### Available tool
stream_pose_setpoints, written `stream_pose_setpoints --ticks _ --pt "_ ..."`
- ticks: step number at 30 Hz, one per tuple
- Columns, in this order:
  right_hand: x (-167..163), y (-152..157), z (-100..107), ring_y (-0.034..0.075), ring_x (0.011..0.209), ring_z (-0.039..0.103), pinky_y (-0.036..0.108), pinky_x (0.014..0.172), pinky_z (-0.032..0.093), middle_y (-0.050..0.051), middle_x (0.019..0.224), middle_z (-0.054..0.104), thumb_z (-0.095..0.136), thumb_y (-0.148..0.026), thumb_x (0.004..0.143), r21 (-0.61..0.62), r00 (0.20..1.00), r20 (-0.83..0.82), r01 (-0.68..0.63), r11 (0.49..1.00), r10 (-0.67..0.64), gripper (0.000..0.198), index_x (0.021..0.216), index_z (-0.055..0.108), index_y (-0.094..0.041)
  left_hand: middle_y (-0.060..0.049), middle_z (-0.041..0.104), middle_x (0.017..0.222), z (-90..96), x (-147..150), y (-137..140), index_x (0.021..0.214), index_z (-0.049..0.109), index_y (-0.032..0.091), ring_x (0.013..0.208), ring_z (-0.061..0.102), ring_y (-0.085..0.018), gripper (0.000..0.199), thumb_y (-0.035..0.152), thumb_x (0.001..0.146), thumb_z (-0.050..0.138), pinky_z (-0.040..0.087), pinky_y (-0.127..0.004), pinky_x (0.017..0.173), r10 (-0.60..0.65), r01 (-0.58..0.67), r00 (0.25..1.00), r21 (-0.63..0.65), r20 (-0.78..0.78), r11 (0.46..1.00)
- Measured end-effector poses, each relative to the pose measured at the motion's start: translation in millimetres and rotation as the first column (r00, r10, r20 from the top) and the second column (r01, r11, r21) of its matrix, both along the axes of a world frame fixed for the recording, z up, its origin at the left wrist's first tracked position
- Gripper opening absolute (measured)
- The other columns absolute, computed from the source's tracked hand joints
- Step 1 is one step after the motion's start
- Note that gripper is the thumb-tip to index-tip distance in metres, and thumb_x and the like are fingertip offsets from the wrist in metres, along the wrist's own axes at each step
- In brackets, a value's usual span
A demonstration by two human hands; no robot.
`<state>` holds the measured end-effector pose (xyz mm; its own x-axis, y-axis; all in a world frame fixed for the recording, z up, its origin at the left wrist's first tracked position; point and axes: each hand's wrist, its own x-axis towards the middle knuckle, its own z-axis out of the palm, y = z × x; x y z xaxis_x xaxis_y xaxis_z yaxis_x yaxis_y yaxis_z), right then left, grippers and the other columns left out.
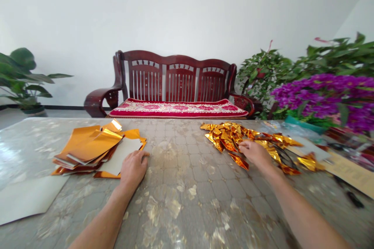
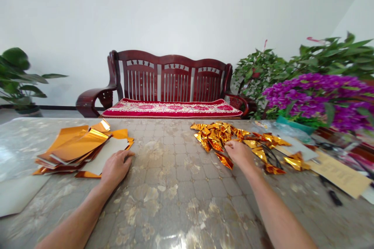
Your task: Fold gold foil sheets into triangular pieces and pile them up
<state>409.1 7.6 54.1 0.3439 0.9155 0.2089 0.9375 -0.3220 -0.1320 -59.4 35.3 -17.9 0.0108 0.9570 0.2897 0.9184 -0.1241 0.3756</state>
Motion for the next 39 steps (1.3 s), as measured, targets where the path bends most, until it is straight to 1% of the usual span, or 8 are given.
stream_pose_setpoints --ticks 4,8,11,15,21,27,34,39 --pt "1 -24 2 0.022 0.078 0.068 0.027 0.057 0.039 0.004 0.088 0.074 0.050 -0.041 0.086 -0.065 0.996 0.005 0.089 0.994 -0.088 0.026 0.088 0.070 -0.025 -0.006 0.070 0.111 -0.5 0 1 0.104 0.070 0.023 0.106 0.061 -0.024 0.031 0.024 0.087 0.044 0.044 -0.035 0.096 0.000 0.000 1.000 -0.006 -0.001 1.000" --pt "-13 -44 -3 0.030 0.084 0.069 0.035 0.064 0.046 0.010 0.093 0.073 0.049 -0.055 0.085 -0.149 0.992 0.091 0.106 0.983 -0.093 0.036 0.097 0.065 -0.025 -0.006 0.070 0.110 -1.6 0 2 0.103 0.070 0.023 0.105 0.062 -0.024 0.029 0.024 0.087 0.045 0.044 -0.036 0.096 -0.014 0.014 1.000 -0.008 0.002 1.000" --pt "-27 -49 -6 0.033 0.087 0.070 0.041 0.069 0.049 0.013 0.091 0.072 0.047 -0.052 0.088 -0.181 0.980 0.184 0.110 0.977 -0.076 0.036 0.104 0.061 -0.023 -0.006 0.070 0.110 -1.7 -1 2 0.102 0.069 0.024 0.105 0.062 -0.023 0.029 0.025 0.087 0.045 0.044 -0.035 0.096 -0.016 0.016 1.000 -0.011 0.003 1.000" --pt "-38 -49 -7 0.033 0.089 0.070 0.041 0.071 0.050 0.014 0.091 0.072 0.046 -0.040 0.091 -0.231 0.971 0.229 0.116 0.966 -0.062 0.027 0.105 0.059 -0.020 -0.006 0.071 0.109 -1.1 -1 1 0.101 0.070 0.024 0.104 0.062 -0.024 0.029 0.025 0.087 0.045 0.044 -0.035 0.095 -0.015 0.015 1.000 -0.005 0.008 1.000" --pt "-41 -54 -10 0.032 0.089 0.070 0.039 0.070 0.050 0.016 0.091 0.072 0.045 -0.030 0.092 -0.248 0.958 0.287 0.087 0.965 -0.012 0.024 0.103 0.062 -0.017 -0.006 0.071 0.109 -1.3 -1 1 0.101 0.070 0.024 0.103 0.063 -0.024 0.029 0.026 0.088 0.044 0.045 -0.035 0.093 -0.016 0.016 1.000 0.003 0.004 1.000" --pt "-45 -57 -10 0.034 0.088 0.071 0.039 0.067 0.050 0.018 0.090 0.073 0.044 -0.033 0.092 -0.253 0.950 0.311 0.096 0.963 -0.013 0.028 0.104 0.063 -0.016 -0.005 0.071 0.109 -0.7 0 1 0.102 0.070 0.024 0.104 0.063 -0.023 0.029 0.025 0.087 0.045 0.045 -0.034 0.094 -0.015 0.015 1.000 -0.004 -0.008 1.000" --pt "-36 -56 -15 0.032 0.086 0.072 0.038 0.068 0.051 0.016 0.088 0.073 0.035 -0.020 0.093 -0.241 0.946 0.325 0.094 0.966 -0.011 0.030 0.102 0.065 -0.017 -0.006 0.071 0.109 -1.3 0 1 0.101 0.070 0.025 0.104 0.062 -0.024 0.029 0.025 0.087 0.045 0.045 -0.035 0.095 -0.012 0.012 1.000 -0.002 0.004 1.000" --pt "-33 -56 -13 0.033 0.092 0.070 0.040 0.069 0.051 0.015 0.101 0.072 0.036 -0.025 0.093 -0.222 0.966 0.252 0.109 0.969 -0.051 0.029 0.103 0.063 -0.020 -0.006 0.070 0.109 -0.4 0 1 0.101 0.070 0.024 0.105 0.062 -0.024 0.029 0.026 0.087 0.044 0.044 -0.035 0.095 -0.016 0.016 1.000 -0.010 0.011 1.000"
